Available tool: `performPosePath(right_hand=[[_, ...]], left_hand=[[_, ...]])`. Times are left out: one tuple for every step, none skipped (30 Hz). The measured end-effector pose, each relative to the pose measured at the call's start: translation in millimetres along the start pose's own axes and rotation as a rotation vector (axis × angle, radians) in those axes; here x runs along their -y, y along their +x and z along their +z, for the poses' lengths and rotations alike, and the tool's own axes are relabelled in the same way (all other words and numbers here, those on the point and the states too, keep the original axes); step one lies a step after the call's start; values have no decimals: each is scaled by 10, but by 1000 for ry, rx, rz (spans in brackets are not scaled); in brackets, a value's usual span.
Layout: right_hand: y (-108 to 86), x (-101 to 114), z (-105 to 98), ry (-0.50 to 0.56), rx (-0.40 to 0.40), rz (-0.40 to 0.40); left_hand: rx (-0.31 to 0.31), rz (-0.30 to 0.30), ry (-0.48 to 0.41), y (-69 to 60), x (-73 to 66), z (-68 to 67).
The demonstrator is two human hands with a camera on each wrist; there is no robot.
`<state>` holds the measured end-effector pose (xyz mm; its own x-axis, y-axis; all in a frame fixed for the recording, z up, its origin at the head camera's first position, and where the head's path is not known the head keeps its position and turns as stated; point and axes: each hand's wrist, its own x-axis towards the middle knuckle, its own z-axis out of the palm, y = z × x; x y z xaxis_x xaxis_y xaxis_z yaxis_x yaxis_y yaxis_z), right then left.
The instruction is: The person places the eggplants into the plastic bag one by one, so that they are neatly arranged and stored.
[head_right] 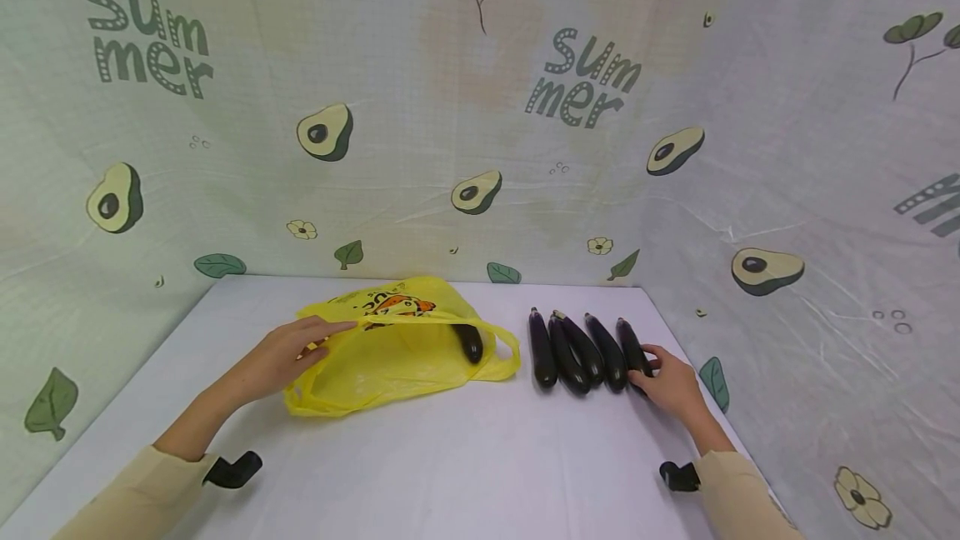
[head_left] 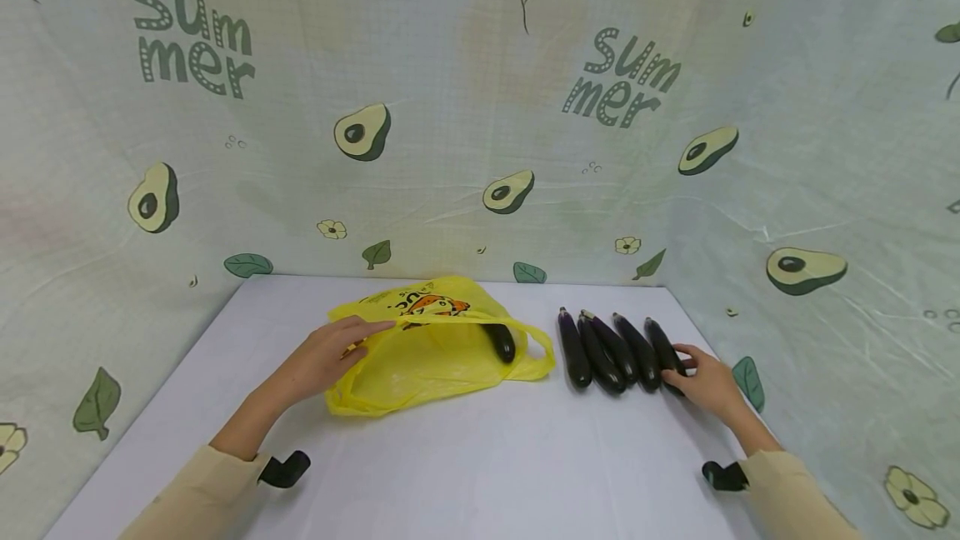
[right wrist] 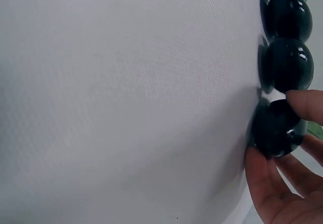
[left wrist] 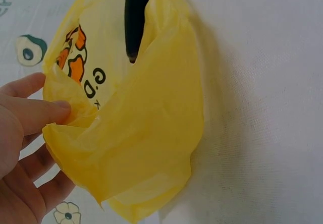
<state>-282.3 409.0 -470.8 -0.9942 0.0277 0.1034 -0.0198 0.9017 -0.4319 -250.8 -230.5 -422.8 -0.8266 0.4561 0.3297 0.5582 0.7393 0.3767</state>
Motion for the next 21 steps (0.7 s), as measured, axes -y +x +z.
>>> performPosePath(right_hand=[[-3,2,-3,2,1,0],[-5,4,-5,10,6,6],[-6,5,-6,17,11,15],[-9,6,-9,25,18,27],[-11,10,-12,36,25,43],[-16,15,-15,47,30,61],[-21,20,-19,57,34,80],[-23,28,-28,68,37,96],[-26,38,-38,72,33,102],[-31,51,-48,76,25,103],[-38,75,-59,82,16,101],[-46,100,-73,85,7,94],[-53,133,-95,87,1,83],[-60,165,-113,89,-6,69],[-68,194,-124,84,-16,49],[-77,232,-140,84,-21,38],[-87,277,-159,87,-22,31],[-96,317,-174,88,-24,20],[-104,359,-186,90,-25,11],[-110,399,-191,90,-29,-3],[-114,445,-197,93,-30,-14]], left_hand=[[0,0,0,0,-1,-2],[0,-1,0,-1,-3,-4],[1,-2,2,-1,-5,-5],[1,-2,3,-2,-7,-7],[1,-4,2,-2,-10,-9],[2,-6,4,-2,-13,-10],[3,-9,5,-1,-16,-10],[6,-14,6,0,-17,-9],[9,-17,7,1,-19,-8],[11,-21,7,3,-21,-6],[14,-25,9,4,-22,-5],[16,-29,10,5,-23,-4],[18,-33,11,6,-24,-4],[19,-35,13,6,-25,-4],[17,-34,15,6,-25,-3],[16,-33,17,6,-26,-3],[16,-32,17,6,-27,-4],[15,-31,19,6,-26,-4],[14,-30,19,5,-26,-4],[14,-29,20,5,-24,-4],[13,-29,20,5,-23,-4]])
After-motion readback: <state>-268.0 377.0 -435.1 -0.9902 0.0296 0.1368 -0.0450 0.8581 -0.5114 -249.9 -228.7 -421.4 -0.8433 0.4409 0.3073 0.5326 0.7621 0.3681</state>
